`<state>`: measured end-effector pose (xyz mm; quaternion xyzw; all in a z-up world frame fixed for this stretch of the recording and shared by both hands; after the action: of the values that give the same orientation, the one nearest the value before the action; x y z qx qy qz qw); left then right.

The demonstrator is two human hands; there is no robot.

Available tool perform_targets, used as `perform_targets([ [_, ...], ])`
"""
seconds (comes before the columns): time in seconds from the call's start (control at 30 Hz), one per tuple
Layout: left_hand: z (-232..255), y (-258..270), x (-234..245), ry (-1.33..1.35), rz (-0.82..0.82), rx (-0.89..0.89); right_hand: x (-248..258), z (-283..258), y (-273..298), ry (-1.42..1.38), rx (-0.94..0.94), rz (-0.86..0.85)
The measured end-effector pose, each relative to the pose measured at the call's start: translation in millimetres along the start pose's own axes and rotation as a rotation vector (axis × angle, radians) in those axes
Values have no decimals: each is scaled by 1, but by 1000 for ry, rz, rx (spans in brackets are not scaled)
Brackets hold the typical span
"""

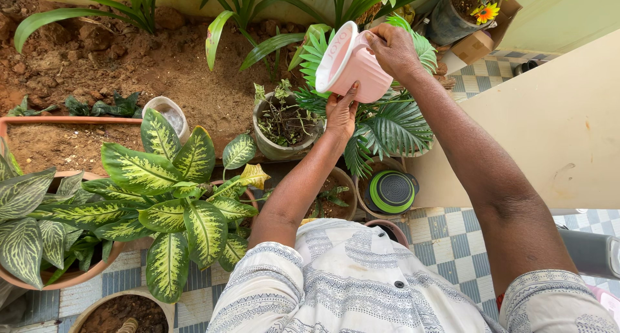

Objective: The person pours pink water from a plastic jug onto several potted plants in a small garden area.

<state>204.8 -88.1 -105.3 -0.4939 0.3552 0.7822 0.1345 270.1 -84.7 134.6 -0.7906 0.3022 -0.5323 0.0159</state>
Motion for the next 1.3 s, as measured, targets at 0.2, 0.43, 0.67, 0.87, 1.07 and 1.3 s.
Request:
perform_targets([
  [0.2,1,0,-3,-10,28,10,-1,-2,-3,-35,21,1],
  [0.43,1,1,-4,21,14,10,-1,-7,-4,-39,56,-7],
  [0.67,2,-1,-4,21,3,-6,0,-3,-4,-48,37,-4],
  [0.87,6,-1,-4,-28,15,-32,1,9,-1,-109,-55,-24],
  [1.07,6,1,-5,-3,-8,-45,5,16,6,-175,-75,-25],
  [1.3,0,2,-5,-10,-9,-47,10,21,12,-174,-77,-5],
])
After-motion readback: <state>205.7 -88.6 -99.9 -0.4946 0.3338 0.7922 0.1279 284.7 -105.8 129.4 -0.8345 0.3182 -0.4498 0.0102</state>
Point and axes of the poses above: each hand's wrist, its own y-axis away from the middle knuckle, its own x-axis out of the back of the hand, z = x × y, the point moved 2 cm from there along -y, towards the middle knuckle, and after that the axes turned 11 degrees about z, right-handed, at the moved point
